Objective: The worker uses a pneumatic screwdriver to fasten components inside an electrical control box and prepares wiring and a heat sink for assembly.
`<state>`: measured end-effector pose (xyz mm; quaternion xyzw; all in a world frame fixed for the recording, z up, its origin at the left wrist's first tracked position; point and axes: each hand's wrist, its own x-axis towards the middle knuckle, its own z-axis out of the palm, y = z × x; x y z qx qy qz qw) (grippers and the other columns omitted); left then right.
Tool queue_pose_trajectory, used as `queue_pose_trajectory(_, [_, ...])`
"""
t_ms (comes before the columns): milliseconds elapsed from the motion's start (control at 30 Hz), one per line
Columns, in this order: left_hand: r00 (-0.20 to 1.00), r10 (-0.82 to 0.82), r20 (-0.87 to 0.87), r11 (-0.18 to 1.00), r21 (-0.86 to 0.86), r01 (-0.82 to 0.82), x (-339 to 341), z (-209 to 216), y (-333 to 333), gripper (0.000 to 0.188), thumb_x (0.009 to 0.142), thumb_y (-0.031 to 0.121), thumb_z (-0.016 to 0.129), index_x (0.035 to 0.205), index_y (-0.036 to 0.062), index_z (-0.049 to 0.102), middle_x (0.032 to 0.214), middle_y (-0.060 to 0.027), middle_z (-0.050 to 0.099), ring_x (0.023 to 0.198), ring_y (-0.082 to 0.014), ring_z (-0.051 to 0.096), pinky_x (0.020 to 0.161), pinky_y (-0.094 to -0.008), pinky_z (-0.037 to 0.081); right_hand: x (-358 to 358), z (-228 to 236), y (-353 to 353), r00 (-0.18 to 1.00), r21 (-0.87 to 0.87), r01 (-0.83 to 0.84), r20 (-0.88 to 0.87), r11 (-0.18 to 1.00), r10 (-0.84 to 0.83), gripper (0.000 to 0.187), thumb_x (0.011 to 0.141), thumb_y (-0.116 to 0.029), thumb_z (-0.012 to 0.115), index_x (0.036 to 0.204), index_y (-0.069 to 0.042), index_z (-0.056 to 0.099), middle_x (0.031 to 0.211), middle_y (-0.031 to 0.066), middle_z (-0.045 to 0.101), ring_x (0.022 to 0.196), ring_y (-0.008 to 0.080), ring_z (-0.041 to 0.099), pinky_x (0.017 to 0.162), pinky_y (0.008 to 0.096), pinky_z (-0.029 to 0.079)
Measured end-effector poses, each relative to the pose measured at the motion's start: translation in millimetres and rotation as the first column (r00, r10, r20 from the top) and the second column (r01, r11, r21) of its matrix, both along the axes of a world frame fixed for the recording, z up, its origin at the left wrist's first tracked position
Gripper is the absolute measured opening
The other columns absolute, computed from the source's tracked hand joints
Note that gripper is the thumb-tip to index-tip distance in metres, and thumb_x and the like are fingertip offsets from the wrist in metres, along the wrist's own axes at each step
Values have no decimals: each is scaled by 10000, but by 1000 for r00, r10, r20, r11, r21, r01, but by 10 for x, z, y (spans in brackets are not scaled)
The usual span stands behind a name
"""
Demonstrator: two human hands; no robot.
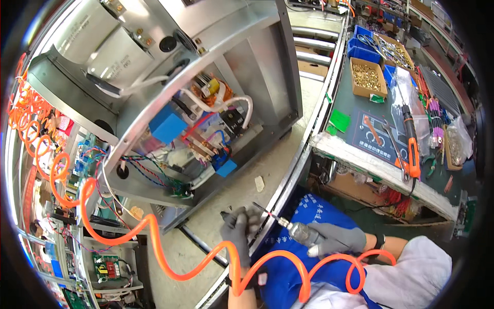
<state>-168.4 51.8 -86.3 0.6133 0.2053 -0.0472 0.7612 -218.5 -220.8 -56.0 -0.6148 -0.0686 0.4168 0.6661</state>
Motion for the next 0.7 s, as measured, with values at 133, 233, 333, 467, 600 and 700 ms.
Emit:
queue_pose_trajectory(133, [949,-229,216,556,829,-54,211,-89,156,180,866,158,671,968,25,735,865,-163,691,780,-314,662,747,-391,515,10,-40,31,997,-14,-4,-82,1000,3,468,867,-315,765,1132,-41,494,808,46,579,584,119,598,508,275,480])
queue_pose_trajectory(233, [913,-325,246,436,896,-86,349,-224,105,221,861,201,674,991,34,739,904,-177,694,819,-339,674,759,-394,521,-55,-115,41,994,35,69,-86,997,-66,472,867,-314,764,1137,-39,491,766,54,584,560,121,602,483,274,473])
queue_pose_trajectory(333, [935,-344,82,253,967,8,427,-238,2,216,858,247,668,982,84,736,911,-170,689,858,-347,676,765,-428,524,-76,-137,48,989,16,90,-120,996,-88,478,864,-320,766,1139,-41,491,750,53,581,551,121,607,470,267,467])
queue_pose_trajectory(467, [927,-363,-89,185,969,165,546,-77,-56,193,854,276,662,972,140,734,901,-156,686,878,-361,674,776,-465,529,30,-104,82,992,4,80,-97,997,-79,478,856,-300,771,1142,-39,491,817,58,604,562,120,619,480,260,473])
queue_pose_trajectory(600, [945,-302,123,409,912,12,105,71,-131,244,906,292,651,1058,113,713,869,-135,683,837,-305,676,758,-428,527,178,-138,111,990,271,131,9,954,-138,424,834,-189,723,1157,-43,492,888,61,636,745,124,634,650,288,505])
queue_pose_trajectory(700, [856,-495,-149,693,527,493,-504,10,-416,303,930,294,663,1095,42,689,829,-78,695,751,-162,656,666,-330,509,220,-248,237,960,528,263,-55,808,-276,680,777,-186,726,1356,7,426,1107,134,646,934,185,630,876,344,496])
